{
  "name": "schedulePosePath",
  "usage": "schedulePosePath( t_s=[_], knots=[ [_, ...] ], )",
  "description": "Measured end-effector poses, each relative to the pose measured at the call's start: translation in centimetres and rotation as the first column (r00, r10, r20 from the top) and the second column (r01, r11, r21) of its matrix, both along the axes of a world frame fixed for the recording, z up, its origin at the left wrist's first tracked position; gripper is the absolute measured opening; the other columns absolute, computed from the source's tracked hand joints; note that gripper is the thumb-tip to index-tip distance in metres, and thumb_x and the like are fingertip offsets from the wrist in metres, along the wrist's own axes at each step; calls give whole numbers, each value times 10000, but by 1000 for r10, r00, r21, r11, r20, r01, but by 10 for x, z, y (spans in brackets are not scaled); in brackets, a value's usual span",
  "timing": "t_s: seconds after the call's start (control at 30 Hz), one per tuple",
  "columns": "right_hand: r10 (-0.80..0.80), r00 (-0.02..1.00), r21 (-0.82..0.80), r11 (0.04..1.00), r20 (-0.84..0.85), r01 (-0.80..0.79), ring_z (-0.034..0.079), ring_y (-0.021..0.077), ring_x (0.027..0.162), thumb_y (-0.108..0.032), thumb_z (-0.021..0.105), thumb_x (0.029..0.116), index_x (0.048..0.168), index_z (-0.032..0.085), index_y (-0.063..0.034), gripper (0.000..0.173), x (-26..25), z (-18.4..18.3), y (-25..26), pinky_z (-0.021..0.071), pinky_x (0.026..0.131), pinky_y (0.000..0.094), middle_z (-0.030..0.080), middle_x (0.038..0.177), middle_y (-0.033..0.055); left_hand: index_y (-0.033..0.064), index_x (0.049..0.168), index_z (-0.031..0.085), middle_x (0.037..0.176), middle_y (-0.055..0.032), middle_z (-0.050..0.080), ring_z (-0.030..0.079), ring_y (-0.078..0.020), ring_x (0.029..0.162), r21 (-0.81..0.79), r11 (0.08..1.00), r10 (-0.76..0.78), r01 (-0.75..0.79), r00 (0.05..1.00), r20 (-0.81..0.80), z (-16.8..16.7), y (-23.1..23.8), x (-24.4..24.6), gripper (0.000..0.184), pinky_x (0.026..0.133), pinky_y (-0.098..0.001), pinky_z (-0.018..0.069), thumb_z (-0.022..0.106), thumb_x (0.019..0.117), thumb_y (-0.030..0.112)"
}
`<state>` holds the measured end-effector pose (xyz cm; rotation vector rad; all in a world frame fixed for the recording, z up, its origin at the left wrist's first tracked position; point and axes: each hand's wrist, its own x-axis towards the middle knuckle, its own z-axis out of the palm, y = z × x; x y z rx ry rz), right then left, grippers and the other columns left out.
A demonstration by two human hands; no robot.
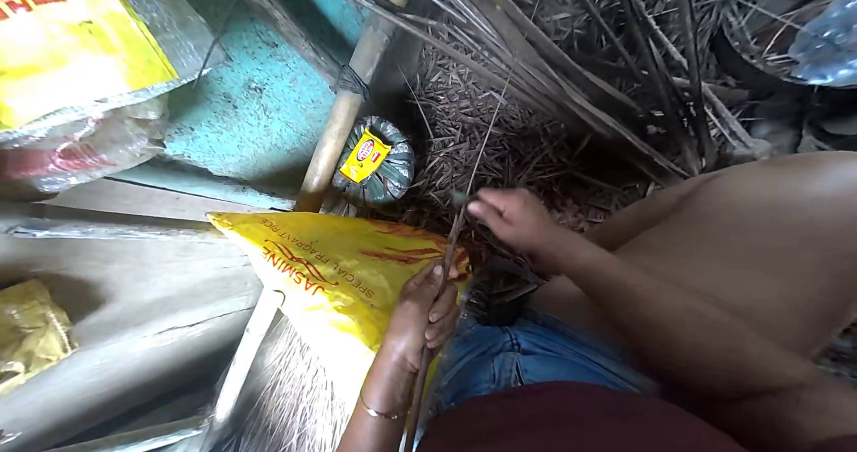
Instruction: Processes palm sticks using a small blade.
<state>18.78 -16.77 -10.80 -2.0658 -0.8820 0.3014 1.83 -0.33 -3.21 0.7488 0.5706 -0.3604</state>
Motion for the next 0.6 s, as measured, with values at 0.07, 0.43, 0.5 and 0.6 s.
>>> schedulePosePath(
  t_s=[0.07, 0.43, 0.5, 0.6],
  knots=[
    [-184, 973, -24, 983, -142, 183, 527, 240, 585, -383, 444, 1079, 884, 635, -18, 455, 23, -3, -6, 441, 572, 492, 512, 645, 78, 87, 1107, 524, 521, 102, 358, 356, 21, 341, 15, 1000, -5, 5, 1000, -4, 0, 0, -2, 321, 328, -124, 347, 225, 1119, 202],
    [-51, 751, 120, 978, -659, 172, 379, 47, 474, -251, 472, 1104, 1282, 656, -67, 315, -2, 23, 6, 342, 456, 199, 469, 624, -17, 16, 1180, 587, 577, 48, 493, 462, -25, 423, 505, 850, -154, 152, 987, -38, 5, -12, -3, 310, 400, -164, 415, 328, 1115, 174],
    [-99, 770, 71, 980, -630, 184, 378, 69, 469, -291, 455, 1109, 1272, 654, -93, 325, 6, 20, 2, 339, 452, 219, 448, 612, -5, 13, 1183, 603, 573, 42, 495, 457, -30, 412, 579, 795, -190, 180, 981, -45, 7, -13, -6, 295, 385, -173, 412, 360, 1114, 165],
    [-98, 856, -16, 994, -507, 105, 425, 118, 503, -319, 474, 1101, 983, 663, -62, 340, 5, 28, 0, 379, 494, 298, 457, 619, 23, 3, 1151, 609, 554, 52, 462, 422, -23, 398, 583, 800, -153, 141, 988, -28, 5, -13, -2, 293, 376, -166, 380, 355, 1112, 143]
  ],
)
